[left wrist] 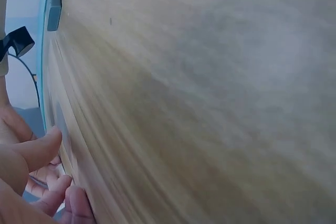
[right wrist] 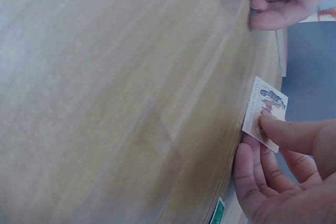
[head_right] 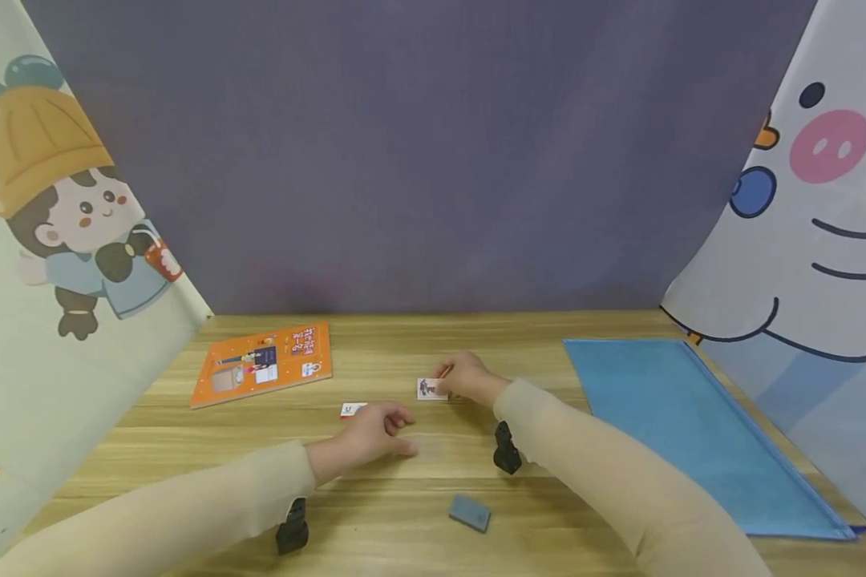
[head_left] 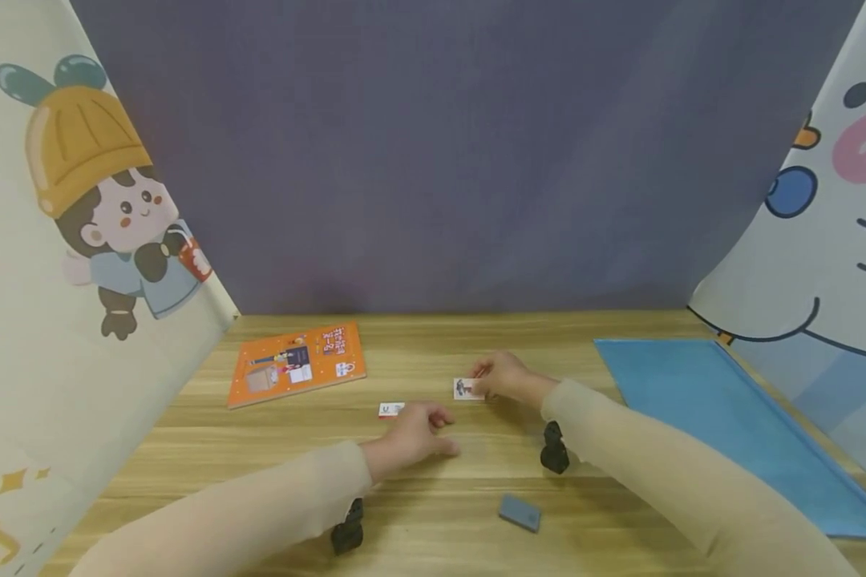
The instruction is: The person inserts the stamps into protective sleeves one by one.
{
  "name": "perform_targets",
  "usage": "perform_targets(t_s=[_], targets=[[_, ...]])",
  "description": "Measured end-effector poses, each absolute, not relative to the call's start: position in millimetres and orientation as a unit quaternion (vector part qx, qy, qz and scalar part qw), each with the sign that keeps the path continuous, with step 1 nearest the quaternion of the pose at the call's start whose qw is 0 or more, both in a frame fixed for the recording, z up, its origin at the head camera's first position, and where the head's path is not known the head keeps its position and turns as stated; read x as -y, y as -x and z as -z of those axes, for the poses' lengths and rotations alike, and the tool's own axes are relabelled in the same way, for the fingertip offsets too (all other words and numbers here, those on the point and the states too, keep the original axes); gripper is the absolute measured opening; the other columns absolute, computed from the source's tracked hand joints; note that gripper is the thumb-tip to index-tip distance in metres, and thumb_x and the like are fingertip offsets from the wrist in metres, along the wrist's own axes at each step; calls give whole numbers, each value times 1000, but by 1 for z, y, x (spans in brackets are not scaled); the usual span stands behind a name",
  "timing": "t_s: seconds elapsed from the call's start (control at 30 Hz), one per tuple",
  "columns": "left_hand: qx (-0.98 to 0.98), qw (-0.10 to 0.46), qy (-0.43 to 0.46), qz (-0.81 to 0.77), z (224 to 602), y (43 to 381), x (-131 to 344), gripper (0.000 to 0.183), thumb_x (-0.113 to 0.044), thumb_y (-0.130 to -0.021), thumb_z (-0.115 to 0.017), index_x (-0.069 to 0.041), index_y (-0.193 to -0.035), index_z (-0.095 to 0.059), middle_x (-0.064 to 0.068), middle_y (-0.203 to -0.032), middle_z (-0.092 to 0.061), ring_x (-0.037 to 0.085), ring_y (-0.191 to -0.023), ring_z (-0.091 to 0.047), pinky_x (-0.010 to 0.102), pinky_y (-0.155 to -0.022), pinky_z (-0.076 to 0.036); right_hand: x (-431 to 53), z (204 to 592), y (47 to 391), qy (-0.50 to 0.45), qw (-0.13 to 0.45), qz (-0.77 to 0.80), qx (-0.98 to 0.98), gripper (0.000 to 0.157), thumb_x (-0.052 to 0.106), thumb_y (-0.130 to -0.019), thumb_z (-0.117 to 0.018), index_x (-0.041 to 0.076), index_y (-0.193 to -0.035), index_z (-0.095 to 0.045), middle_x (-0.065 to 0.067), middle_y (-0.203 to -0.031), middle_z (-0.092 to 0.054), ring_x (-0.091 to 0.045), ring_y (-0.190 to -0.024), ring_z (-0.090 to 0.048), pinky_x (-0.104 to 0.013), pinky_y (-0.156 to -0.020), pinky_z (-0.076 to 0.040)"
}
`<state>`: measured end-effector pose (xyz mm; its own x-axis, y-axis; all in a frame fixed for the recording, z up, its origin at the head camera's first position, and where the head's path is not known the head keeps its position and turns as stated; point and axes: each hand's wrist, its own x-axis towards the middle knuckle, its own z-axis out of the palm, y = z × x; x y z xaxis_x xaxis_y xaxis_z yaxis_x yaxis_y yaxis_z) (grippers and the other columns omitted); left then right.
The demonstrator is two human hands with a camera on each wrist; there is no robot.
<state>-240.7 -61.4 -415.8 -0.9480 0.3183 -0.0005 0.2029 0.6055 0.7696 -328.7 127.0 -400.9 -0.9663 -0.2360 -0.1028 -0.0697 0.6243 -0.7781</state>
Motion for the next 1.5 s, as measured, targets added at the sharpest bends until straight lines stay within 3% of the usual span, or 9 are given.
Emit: perform_targets(t_s=[0.3, 0.5, 0.9, 1.07, 1.2, 1.5], targets=[[-912, 18, -151, -380, 408, 234, 53, 28, -9, -68, -86, -3, -86, -66, 7, -86, -60, 17, -82, -53, 25, -71, -45, -131, 386, 327, 54, 158, 481, -861, 24, -4, -86, -65, -3, -109, -65, -19, -96, -65, -19, -63, -67, -25, -56, -58], [-909, 28, -155, -386, 405, 232, 51, 21, -5, -69, -85, -2, -80, -67, 6, -81, -63, 13, -76, -52, 22, -66, -44, -130, 379, 323, 22, 176, 519, -836, 27, -5, -88, -62, -4, -115, -61, -17, -101, -65, -17, -63, -66, -23, -53, -56], [-903, 39, -161, -395, 403, 230, 52, 15, 0, -71, -82, -2, -75, -67, 1, -71, -63, 8, -66, -50, 19, -59, -44, -135, 371, 317, 16, 151, 553, -819, 28, -2, -90, -62, -4, -118, -59, -14, -100, -62, -17, -65, -61, -25, -53, -53], [-889, 59, -168, -422, 405, 233, 54, 17, 5, -71, -79, 0, -79, -65, 2, -69, -61, 8, -63, -52, 17, -57, -46, -139, 368, 316, 28, 134, 567, -812, 29, -2, -90, -62, -4, -119, -59, -13, -100, -63, -23, -80, -67, -31, -66, -59], [-884, 66, -183, -426, 408, 236, 58, 17, 7, -72, -78, 2, -84, -67, 3, -71, -62, 7, -64, -53, 16, -58, -46, -141, 367, 314, 40, 121, 571, -811, 29, 0, -91, -61, -5, -120, -59, -17, -108, -65, -21, -82, -66, -38, -78, -60], [-885, 74, -212, -407, 407, 238, 61, 4, -1, -80, -75, -2, -82, -71, 2, -73, -66, 6, -64, -53, 17, -56, -46, -144, 357, 308, 40, 93, 601, -793, 29, 3, -94, -61, -9, -120, -59, -24, -113, -64, -18, -76, -65, -30, -71, -60]])
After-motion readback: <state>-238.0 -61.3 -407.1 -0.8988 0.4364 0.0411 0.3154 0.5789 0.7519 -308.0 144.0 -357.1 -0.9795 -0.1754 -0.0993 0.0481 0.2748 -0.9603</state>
